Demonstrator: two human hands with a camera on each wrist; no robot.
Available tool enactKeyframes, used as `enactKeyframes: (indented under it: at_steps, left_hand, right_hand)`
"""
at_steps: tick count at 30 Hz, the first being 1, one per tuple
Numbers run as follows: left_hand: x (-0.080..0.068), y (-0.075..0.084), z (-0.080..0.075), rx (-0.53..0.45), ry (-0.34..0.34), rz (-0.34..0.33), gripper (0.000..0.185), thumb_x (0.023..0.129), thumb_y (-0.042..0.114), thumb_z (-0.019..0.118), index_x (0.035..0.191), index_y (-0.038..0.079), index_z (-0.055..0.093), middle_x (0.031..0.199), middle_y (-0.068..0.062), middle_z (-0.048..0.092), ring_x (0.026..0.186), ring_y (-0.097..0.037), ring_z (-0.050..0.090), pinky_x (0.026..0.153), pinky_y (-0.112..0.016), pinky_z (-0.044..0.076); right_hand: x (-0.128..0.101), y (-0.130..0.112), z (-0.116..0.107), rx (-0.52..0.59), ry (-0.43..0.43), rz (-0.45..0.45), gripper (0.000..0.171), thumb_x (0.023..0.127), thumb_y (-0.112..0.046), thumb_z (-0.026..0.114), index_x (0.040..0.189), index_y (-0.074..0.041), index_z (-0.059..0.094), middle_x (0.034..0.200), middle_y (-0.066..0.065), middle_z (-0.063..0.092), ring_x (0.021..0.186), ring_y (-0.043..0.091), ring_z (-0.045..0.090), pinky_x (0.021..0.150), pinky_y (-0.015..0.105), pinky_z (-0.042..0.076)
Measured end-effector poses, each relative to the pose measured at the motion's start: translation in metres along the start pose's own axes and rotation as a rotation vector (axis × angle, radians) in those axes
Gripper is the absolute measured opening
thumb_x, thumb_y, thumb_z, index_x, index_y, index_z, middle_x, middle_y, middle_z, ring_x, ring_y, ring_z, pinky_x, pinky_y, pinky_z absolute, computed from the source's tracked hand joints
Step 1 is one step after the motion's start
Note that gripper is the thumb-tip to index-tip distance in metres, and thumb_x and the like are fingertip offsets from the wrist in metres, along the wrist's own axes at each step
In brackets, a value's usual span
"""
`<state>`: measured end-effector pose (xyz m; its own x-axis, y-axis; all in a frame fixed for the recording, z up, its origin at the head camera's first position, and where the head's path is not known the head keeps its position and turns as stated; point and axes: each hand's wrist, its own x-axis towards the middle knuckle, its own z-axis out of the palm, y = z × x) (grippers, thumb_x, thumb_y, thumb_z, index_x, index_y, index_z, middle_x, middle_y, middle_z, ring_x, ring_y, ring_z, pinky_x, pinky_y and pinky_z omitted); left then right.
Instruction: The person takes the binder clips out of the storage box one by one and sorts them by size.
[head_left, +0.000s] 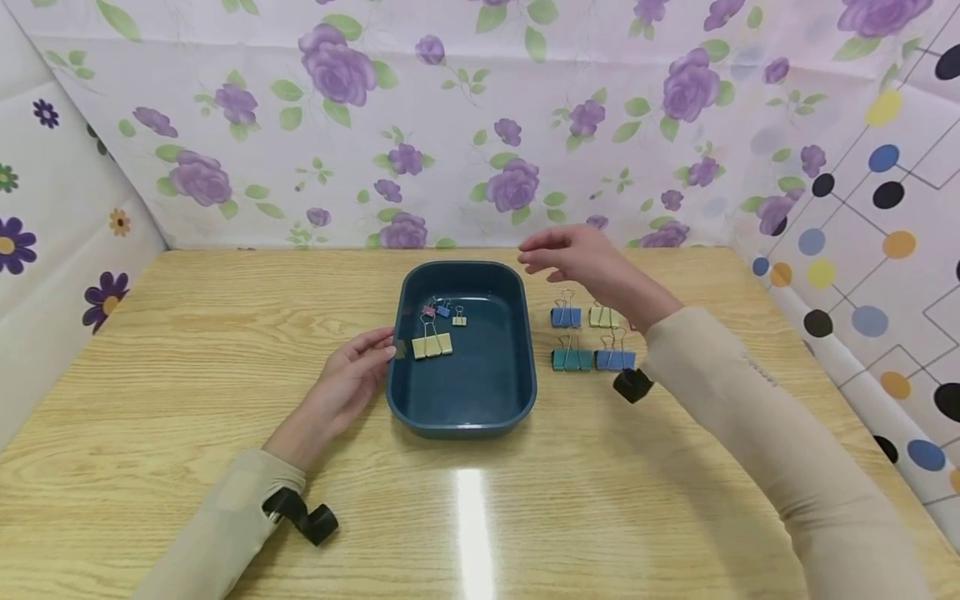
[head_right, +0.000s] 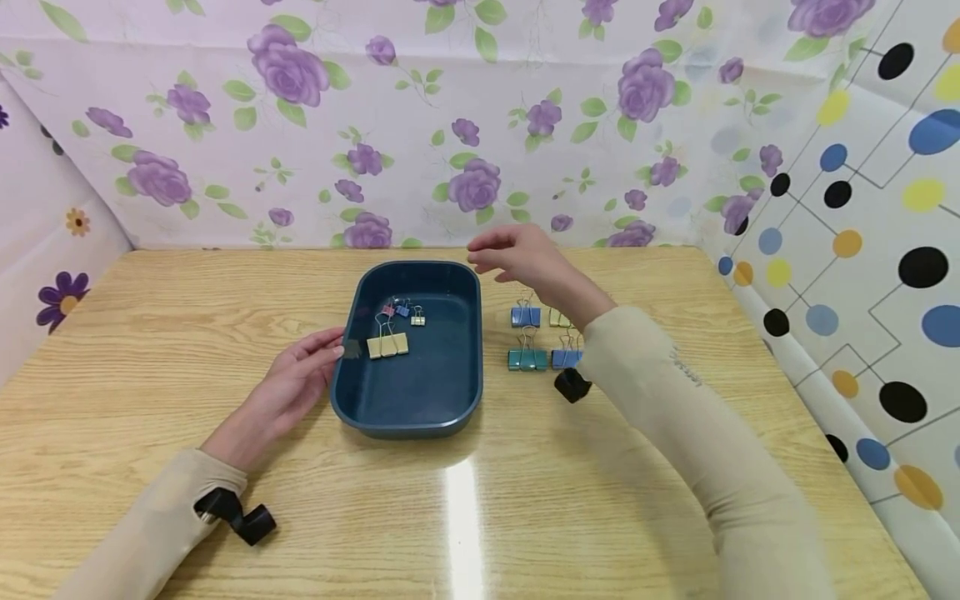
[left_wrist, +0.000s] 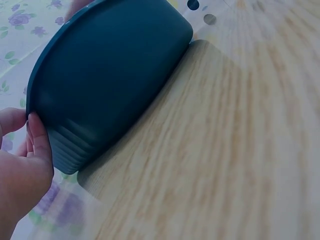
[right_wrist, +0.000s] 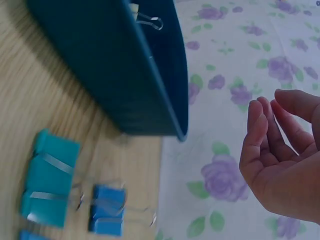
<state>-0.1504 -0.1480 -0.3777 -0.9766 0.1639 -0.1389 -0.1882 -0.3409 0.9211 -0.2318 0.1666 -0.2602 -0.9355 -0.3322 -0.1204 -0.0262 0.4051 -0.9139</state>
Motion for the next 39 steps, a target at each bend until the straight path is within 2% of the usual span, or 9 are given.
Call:
enactKeyframes:
  at_steps: [7,13,20,25,29,32,39]
  left_hand:
    - [0.0,0.001,0.001,-0.002,-0.005,0.001,0.039,0.097,-0.004,0.049,0.135,-0.01,0.037,0.115,-0.007,0.052,0.101,-0.011,0.054,0.089,-0.019,0.046]
    - [0.0,0.001,0.001,0.0,-0.009,0.001,0.041,0.098,-0.004,0.049,0.136,-0.011,0.036,0.116,-0.008,0.052,0.102,-0.011,0.054,0.089,-0.019,0.046]
    - [0.001,0.001,0.0,0.003,-0.01,-0.003,0.042,0.097,-0.004,0.049,0.136,-0.011,0.035,0.117,-0.008,0.052,0.102,-0.012,0.054,0.09,-0.02,0.046]
    - [0.0,0.0,0.0,0.006,-0.007,-0.003,0.042,0.098,-0.003,0.05,0.136,-0.01,0.036,0.119,-0.008,0.052,0.103,-0.012,0.054,0.09,-0.02,0.046]
    - [-0.001,0.001,-0.001,0.002,-0.004,-0.002,0.041,0.098,-0.003,0.05,0.136,-0.01,0.036,0.117,-0.007,0.052,0.102,-0.011,0.054,0.09,-0.02,0.045]
    - [-0.001,0.001,0.0,0.0,-0.003,0.001,0.04,0.098,-0.004,0.049,0.135,-0.01,0.037,0.116,-0.006,0.053,0.101,-0.01,0.054,0.089,-0.019,0.046]
    - [0.0,0.001,0.001,0.005,-0.008,0.001,0.04,0.098,-0.004,0.049,0.135,-0.01,0.036,0.114,-0.006,0.054,0.1,-0.01,0.055,0.09,-0.02,0.046]
  right_hand:
    - [0.014,-0.026,0.027,0.073,0.002,-0.049,0.03,0.094,-0.022,0.065,0.119,-0.006,0.064,0.116,0.01,0.064,0.106,0.023,0.061,0.095,0.042,0.047]
    - [0.026,-0.04,0.037,0.242,0.015,-0.074,0.03,0.094,-0.019,0.065,0.12,-0.005,0.063,0.12,0.009,0.063,0.109,0.024,0.06,0.093,0.036,0.047]
    - [0.039,-0.039,0.052,0.377,0.02,-0.077,0.027,0.095,-0.015,0.064,0.118,-0.003,0.064,0.119,0.01,0.063,0.111,0.028,0.058,0.092,0.036,0.047]
    - [0.048,-0.032,0.072,0.435,0.008,-0.062,0.025,0.096,-0.014,0.062,0.117,-0.001,0.064,0.116,0.012,0.063,0.111,0.03,0.058,0.099,0.04,0.044]
    - [0.054,-0.025,0.088,0.454,0.0,-0.045,0.029,0.095,-0.012,0.063,0.119,0.003,0.062,0.115,0.014,0.064,0.109,0.029,0.06,0.103,0.045,0.04]
    - [0.058,-0.019,0.096,0.424,0.001,-0.031,0.029,0.094,-0.011,0.064,0.118,0.004,0.063,0.116,0.017,0.064,0.111,0.03,0.06,0.102,0.046,0.041]
    - [0.066,-0.002,0.107,0.311,0.01,0.072,0.028,0.092,-0.014,0.067,0.117,-0.001,0.066,0.116,0.014,0.066,0.107,0.024,0.063,0.095,0.037,0.048]
